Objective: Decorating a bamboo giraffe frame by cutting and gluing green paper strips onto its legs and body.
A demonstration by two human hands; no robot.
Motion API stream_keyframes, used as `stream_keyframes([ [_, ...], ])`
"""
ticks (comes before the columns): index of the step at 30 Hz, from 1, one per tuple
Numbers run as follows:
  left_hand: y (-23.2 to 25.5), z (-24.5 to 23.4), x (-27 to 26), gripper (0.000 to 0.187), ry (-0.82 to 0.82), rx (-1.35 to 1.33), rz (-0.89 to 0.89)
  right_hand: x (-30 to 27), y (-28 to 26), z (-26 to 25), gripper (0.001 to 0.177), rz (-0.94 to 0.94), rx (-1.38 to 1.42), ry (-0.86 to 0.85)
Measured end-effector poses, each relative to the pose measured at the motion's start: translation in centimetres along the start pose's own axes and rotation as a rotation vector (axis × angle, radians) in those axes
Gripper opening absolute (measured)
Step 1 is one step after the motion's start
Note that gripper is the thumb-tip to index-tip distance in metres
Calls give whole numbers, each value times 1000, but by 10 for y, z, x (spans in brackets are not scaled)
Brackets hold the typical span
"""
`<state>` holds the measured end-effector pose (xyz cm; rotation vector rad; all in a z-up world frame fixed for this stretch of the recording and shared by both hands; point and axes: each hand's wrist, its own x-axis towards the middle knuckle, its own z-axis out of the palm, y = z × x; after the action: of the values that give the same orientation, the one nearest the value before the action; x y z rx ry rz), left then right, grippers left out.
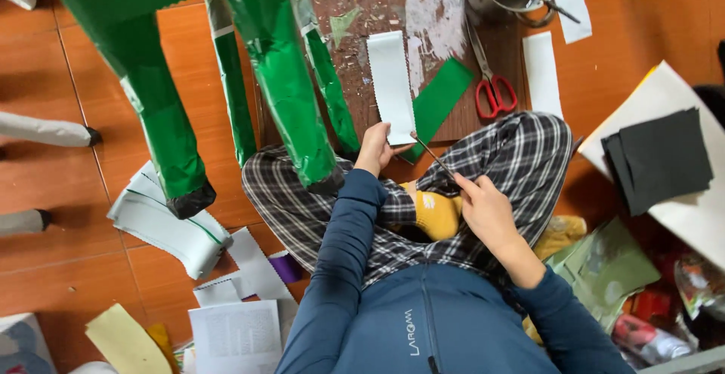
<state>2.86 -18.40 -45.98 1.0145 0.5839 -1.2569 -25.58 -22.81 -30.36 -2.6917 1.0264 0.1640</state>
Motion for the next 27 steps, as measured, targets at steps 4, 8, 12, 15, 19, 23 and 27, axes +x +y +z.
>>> stream_keyframes([
  [4,-11,-14,31,54,21,26,34,-5,-24,16,43,44,200,-74],
  [8,-22,-32,61,42,58,58,59,-12,-22,-3,44,54,361,-140],
  [12,-3,-2,1,63,2,26,11,2,17,-2,47,111,190,-170],
  [15,-10,-9,12,64,8,61,25,34,10,-15,40,128,122,-84],
  [19,-20,-10,10,66,8,84,5,110,-22,0,48,62,180,148],
  [23,-25,-19,10,68,10,92,-6,183,-38,66,47,126,147,118],
  [27,-19,-12,0,66,17,99,-12,190,-44,66,47,149,282,36],
])
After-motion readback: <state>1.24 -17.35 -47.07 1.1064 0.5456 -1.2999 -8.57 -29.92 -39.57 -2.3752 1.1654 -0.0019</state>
